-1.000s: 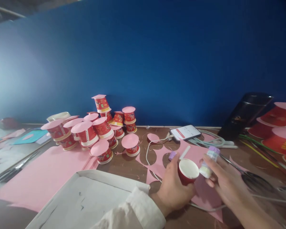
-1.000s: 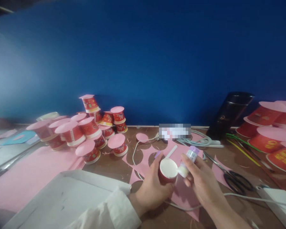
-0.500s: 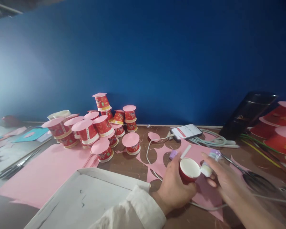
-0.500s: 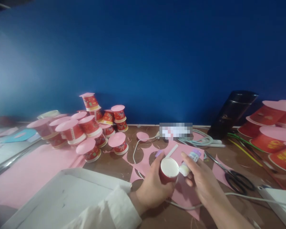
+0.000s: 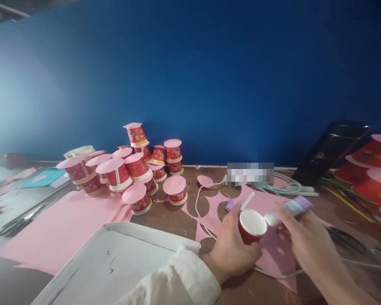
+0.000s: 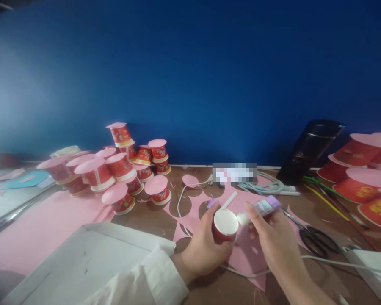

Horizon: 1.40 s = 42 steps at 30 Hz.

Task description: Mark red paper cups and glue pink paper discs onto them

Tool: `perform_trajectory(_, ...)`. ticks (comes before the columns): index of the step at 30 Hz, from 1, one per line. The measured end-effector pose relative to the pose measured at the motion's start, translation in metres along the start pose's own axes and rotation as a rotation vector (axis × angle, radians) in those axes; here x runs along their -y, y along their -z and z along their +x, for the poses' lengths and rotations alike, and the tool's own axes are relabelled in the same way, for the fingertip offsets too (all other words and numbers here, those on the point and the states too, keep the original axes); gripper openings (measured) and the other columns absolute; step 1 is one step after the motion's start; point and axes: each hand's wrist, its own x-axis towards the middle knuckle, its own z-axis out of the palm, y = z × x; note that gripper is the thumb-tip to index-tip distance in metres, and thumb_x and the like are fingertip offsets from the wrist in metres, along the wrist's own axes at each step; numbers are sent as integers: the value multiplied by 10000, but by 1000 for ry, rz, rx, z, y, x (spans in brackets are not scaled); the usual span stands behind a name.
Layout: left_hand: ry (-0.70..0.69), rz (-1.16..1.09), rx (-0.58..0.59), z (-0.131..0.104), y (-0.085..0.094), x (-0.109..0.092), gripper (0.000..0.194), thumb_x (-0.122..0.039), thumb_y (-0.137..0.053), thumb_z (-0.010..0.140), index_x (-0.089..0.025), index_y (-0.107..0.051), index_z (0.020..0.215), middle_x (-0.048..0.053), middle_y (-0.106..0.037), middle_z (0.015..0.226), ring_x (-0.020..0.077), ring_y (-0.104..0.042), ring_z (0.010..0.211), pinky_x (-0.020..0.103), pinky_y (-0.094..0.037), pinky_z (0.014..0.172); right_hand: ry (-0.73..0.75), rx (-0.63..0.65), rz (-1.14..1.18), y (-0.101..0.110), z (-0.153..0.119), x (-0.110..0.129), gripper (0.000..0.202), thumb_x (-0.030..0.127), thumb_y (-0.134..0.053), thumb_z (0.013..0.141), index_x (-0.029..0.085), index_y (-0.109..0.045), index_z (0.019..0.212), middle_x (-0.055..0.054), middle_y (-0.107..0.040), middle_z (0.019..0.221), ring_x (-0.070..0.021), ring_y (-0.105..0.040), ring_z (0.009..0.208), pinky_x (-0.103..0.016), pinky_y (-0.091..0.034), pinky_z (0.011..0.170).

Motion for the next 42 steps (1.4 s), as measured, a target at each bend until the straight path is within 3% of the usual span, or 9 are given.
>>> perform_trajectory(3,-32,-4,15,0,2,-4,840,-110,-651,671,-217,-401,1466,104,-592,1331,305,-529,1267,425,-428,1085,7,-55,-136,6,0,7,503,721,-636,730,224,-634,812,-11,-663,666,-204,-633,633,-324,-477,570)
perform_trajectory(6,-62,-24,18,0,2,-6,810,-117,-646,688,-223,-412,1456,101,-599,1326,296,-543,1251,412,-440,1070,40,-52,-75,6,-4,14,471,699,-638,744,234,-627,814,2,-656,653,-195,-629,637,-324,-488,604)
perform_trajectory(10,-60,-30,-1,0,1,-6,791,-146,-664,693,-201,-425,1445,110,-598,1332,307,-543,1252,417,-449,1061,115,-26,32,1,-9,18,426,623,-699,730,230,-643,884,-17,-722,793,-215,-679,742,-330,-531,678)
perform_trajectory(24,-61,-54,14,1,1,-11,738,-97,-657,668,-213,-490,1377,84,-654,1227,295,-580,1195,398,-478,1014,153,-46,-57,1,-10,26,399,606,-699,711,228,-662,832,-25,-733,756,-230,-697,716,-336,-552,660)
perform_trajectory(29,-103,-64,8,2,1,-9,742,-95,-648,675,-205,-470,1387,83,-656,1209,275,-609,1143,380,-502,970,155,-47,-126,1,-11,19,435,649,-679,712,235,-662,846,-29,-734,797,-243,-704,767,-360,-535,733)
perform_trajectory(36,-106,-48,-2,2,-1,-3,727,-101,-642,680,-215,-475,1379,83,-642,1234,280,-590,1180,387,-485,1002,244,-76,-225,0,-13,15,422,653,-646,737,244,-667,838,-44,-733,825,-245,-688,797,-373,-516,785)
perform_trajectory(42,-106,-44,-11,1,-2,-2,838,-100,-655,668,-222,-398,1457,90,-596,1336,286,-539,1263,415,-411,1101,208,-76,-208,1,-9,12,422,649,-672,723,242,-665,837,-39,-733,799,-254,-694,773,-385,-529,747)
